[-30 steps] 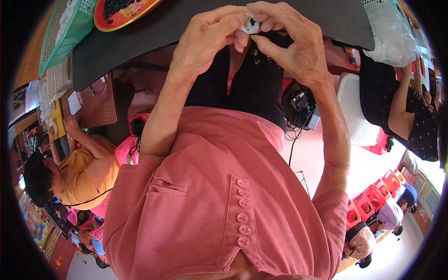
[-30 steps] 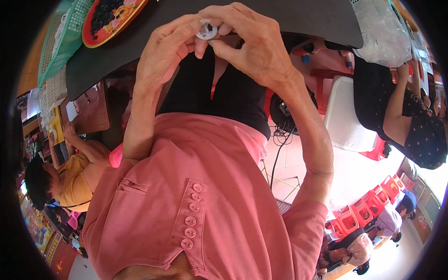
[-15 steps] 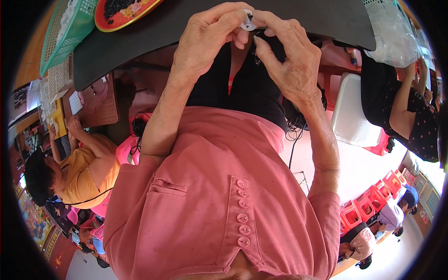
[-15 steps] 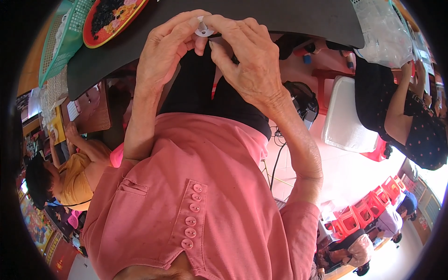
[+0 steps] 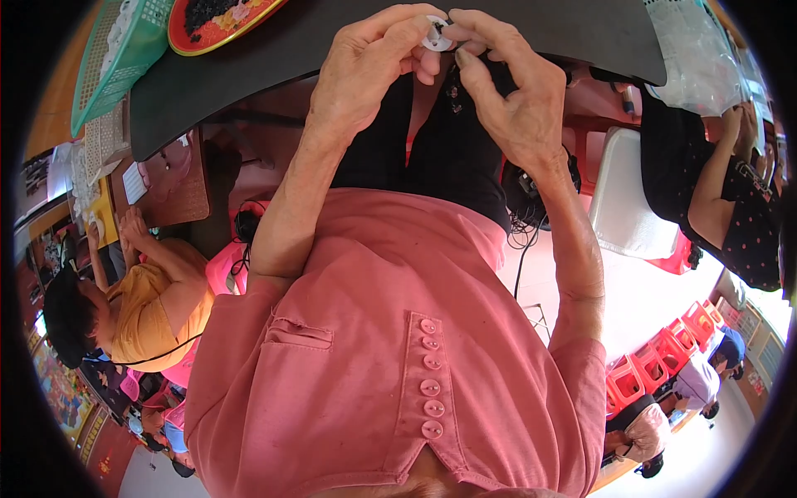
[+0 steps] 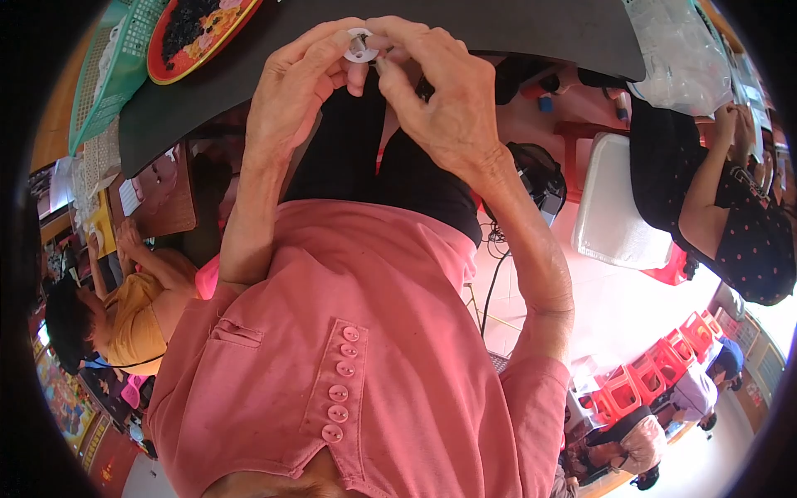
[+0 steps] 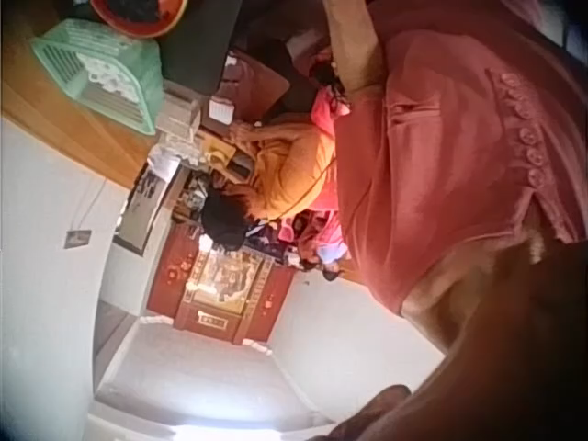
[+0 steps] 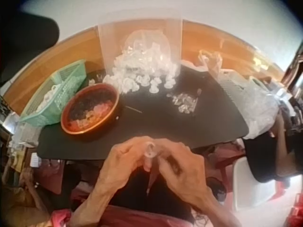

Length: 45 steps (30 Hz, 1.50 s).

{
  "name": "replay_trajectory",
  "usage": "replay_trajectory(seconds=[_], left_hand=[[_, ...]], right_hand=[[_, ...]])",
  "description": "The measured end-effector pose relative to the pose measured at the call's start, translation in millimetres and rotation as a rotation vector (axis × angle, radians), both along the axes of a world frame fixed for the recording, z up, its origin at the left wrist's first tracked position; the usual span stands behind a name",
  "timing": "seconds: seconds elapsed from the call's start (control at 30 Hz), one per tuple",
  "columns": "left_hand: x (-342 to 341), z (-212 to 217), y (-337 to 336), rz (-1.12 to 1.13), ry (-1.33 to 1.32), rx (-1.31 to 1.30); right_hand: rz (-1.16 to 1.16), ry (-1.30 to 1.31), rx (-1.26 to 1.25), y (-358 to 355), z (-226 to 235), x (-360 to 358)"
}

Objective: The person assembles small circular white housing components by hand, inserting wires or beads into them.

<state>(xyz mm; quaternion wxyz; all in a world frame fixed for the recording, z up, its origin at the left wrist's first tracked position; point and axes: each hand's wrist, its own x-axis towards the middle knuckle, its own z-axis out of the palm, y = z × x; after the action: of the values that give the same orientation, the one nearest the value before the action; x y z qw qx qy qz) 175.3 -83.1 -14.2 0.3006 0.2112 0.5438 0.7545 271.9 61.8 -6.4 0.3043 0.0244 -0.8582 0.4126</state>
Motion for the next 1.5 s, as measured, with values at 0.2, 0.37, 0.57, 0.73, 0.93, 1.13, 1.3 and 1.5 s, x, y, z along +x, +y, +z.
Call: replay_trajectory(seconds=[0.2, 0.37, 0.57, 0.73, 0.93, 1.13, 1.3, 1.5], left_hand=[[0.0, 1.4, -0.1, -0.078, -0.004, 0.013], [4.6, 7.0, 1.8, -0.018, -0.021, 0.024], [2.4, 2.7, -0.4, -0.033, -0.007, 0.032], [3.2, 4.1, -1.2, -0.035, -0.004, 0.053], [5.5, 2.3, 1.3, -0.028, 0.018, 0.068], [6.9, -0.8, 4.7, 0.006, 0.045, 0.024], [5.8, -3.3, 3.7, -0.027, 0.017, 0.007], [13.2, 3.0, 5.6, -0.014, -0.051, 0.021]], right_hand=[[-0.06, 0.139, -0.038, -2.4, -1.2, -4.2], [-0.045, 0.209, 0.111, -1.2, -5.1, -6.6], [-0.079, 0.278, 0.144, -3.7, -3.5, -6.8], [-0.073, 0.178, 0.213, -6.0, -7.7, -4.2], [-0.111, 0.236, 0.338, -7.7, -12.5, -3.6], [-0.17, 0.254, 0.345, -11.4, -22.2, -3.2], [-0.147, 0.184, 0.224, -11.8, -21.9, 3.6], [-0.089, 0.063, -0.133, -5.8, -14.6, 6.0]])
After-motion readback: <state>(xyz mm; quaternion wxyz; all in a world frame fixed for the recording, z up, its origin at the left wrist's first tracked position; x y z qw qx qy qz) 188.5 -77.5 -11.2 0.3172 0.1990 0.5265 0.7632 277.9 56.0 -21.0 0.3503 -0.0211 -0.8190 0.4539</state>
